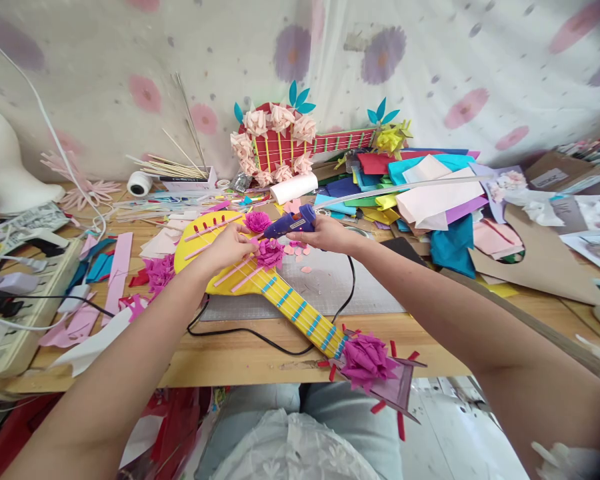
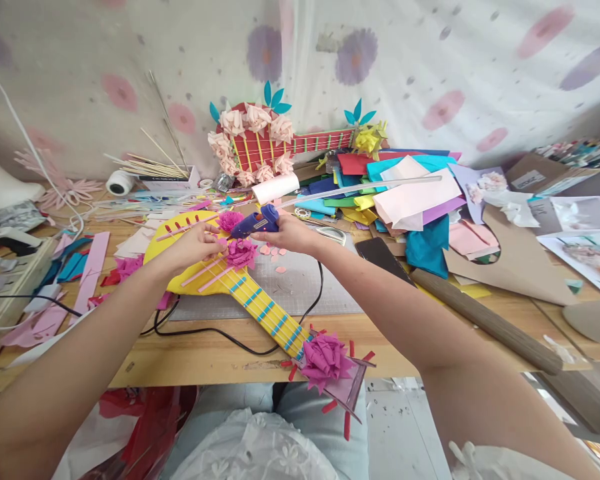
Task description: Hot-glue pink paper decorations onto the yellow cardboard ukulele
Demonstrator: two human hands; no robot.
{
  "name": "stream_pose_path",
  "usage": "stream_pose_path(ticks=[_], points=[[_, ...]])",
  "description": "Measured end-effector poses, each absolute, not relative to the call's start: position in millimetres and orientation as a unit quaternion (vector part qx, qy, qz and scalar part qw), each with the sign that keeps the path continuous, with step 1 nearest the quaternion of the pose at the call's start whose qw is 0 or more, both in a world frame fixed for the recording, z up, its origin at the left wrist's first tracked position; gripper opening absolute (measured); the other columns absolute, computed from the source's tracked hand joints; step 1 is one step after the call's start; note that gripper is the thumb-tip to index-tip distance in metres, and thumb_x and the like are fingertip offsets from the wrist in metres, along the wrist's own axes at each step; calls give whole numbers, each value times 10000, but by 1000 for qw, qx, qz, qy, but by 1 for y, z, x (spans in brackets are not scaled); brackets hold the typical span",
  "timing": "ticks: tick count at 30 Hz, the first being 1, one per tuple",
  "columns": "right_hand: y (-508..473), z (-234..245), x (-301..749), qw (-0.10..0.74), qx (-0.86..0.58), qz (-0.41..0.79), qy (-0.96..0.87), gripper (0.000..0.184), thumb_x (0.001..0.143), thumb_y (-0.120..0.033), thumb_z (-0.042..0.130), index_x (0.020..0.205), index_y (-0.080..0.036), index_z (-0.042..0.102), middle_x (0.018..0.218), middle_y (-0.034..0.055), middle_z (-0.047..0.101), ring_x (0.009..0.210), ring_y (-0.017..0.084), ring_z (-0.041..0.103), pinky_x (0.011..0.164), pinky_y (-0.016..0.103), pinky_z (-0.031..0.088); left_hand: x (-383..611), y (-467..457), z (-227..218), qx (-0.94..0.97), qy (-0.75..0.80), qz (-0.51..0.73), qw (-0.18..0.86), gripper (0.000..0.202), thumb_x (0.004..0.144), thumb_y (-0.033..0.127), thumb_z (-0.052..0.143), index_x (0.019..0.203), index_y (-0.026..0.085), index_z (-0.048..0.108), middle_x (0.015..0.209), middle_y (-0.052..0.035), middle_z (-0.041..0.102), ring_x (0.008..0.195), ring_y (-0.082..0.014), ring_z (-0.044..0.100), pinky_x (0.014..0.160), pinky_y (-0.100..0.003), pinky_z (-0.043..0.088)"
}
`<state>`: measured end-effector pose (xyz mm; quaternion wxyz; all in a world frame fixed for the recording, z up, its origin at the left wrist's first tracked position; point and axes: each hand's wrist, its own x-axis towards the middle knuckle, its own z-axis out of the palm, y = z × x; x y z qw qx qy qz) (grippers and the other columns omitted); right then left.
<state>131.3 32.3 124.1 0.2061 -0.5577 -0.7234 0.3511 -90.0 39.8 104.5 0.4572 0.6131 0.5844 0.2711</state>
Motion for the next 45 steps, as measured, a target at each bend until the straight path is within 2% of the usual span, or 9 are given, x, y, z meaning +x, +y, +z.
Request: stream_pose_path(ticks=[5,13,18,27,32,34,39,42,45], points=[[36,118,142,212,-583,353,-701,405,714,-553,613,768,-152,613,527,-23,511,462,72,441,458,207,353,-92,40,107,592,568,298,488,370,645,113,660,944,168,449,558,35,613,502,-108,536,498,-209,361],[36,71,185,309,-688,292,-588,402,736,-538,589,787,-143,645,642,41,623,545,113,551,520,225,419,-99,41,109,522,574,397,490,315,613,241,732,846,160,537,692,-26,681,554,-93,570,471,-182,333],[41,41,194,249,-728,209,-604,405,757,-535,572,893,-166,669,820,78,685,790,215,640,667,282,455,-94,39,111,500,575,428,486,269,569,279,753,717,151,569,745,-43,697,534,-82,547,465,-186,325],[30,49,199,61,-771,61,-631,534,802,-563,484,1077,-114,572,1114,185,615,1042,282,582,813,326,428,-108,48,98,526,588,485,377,241,508,301,762,636,157,619,581,30,556,567,-89,473,543,-215,348],[6,75,197,-49,-764,106,-634,300,754,-465,554,848,-180,549,887,107,648,877,265,614,699,335,422,-106,48,99,529,589,477,382,252,488,334,776,609,164,635,575,26,553,583,-100,463,579,-239,357],[0,87,181,13,-721,151,-677,216,756,-409,557,751,-201,498,772,54,631,778,221,604,647,310,407,-100,45,103,526,583,466,409,270,465,343,793,599,163,642,595,17,582,602,-107,488,616,-251,378],[13,109,112,341,-562,390,-645,245,697,-255,632,819,-211,425,730,-19,605,664,129,588,621,269,453,-85,38,112,500,555,449,491,326,408,365,829,582,163,642,649,-9,639,689,-142,562,705,-275,415],[28,116,76,428,-504,510,-550,340,640,-134,671,829,-210,399,724,-32,624,667,111,608,667,282,501,-84,38,112,489,533,451,523,353,382,380,842,575,167,638,635,-5,636,701,-140,569,717,-273,416],[35,119,57,451,-490,546,-508,365,633,-64,670,817,-208,389,688,-46,621,647,101,617,682,284,519,-88,42,110,485,532,455,524,337,409,383,838,585,171,644,612,9,618,679,-121,557,699,-261,411]])
